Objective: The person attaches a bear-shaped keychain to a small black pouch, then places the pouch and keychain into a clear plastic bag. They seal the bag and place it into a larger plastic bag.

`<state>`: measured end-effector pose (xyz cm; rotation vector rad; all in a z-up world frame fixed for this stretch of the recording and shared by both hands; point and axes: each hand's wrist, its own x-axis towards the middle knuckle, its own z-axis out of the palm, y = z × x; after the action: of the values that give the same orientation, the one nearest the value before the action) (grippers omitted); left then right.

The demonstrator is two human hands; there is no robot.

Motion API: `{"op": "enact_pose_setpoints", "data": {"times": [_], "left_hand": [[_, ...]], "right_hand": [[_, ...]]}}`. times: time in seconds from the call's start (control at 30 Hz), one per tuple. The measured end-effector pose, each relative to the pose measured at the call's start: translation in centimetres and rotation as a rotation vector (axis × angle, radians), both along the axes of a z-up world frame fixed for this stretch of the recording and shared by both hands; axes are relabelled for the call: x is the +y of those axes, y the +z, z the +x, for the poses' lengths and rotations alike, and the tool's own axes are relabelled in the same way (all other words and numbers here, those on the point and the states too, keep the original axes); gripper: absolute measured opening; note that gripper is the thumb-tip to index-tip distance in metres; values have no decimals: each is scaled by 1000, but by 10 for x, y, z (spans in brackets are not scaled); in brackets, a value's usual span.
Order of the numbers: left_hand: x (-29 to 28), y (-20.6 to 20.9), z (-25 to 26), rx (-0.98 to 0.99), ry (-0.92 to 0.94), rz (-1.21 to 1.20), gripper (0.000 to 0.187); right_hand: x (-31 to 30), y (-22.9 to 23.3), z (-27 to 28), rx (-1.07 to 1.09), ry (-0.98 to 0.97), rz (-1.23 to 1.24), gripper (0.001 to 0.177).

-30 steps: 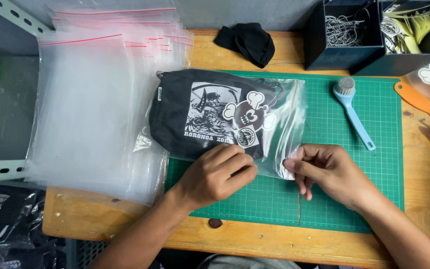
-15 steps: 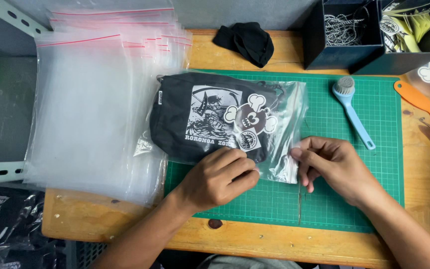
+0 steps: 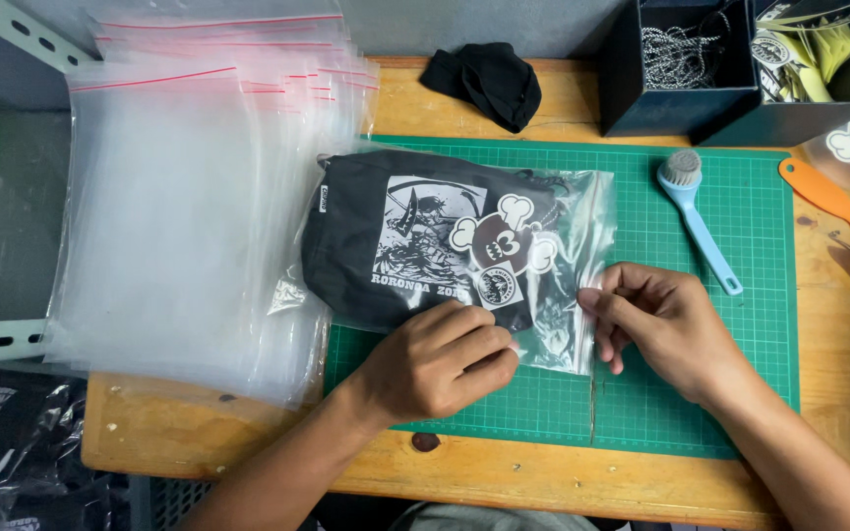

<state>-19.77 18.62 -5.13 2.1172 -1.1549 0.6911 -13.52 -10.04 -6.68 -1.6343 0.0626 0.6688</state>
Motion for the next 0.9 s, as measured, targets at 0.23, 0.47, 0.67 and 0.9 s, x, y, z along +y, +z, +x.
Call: {"op": "enact_pose_setpoints", "data": {"times": [0.23, 0.47, 0.67, 0.9], "left_hand": [[-2, 0, -3, -16, -22, -13, 16], [-8, 4, -11, -26, -57, -34, 20], [-15, 3, -14, -43, -65, -36, 25], [-19, 2, -18, -44, -70, -26, 29]], "right_hand": [[-2, -1, 5, 0, -67, -15, 28], [-1, -1, 5, 30, -123, -24, 27], [0, -3, 3, -31, -109, -30, 27], [-2, -6, 6, -99, -121, -109, 26]]}}
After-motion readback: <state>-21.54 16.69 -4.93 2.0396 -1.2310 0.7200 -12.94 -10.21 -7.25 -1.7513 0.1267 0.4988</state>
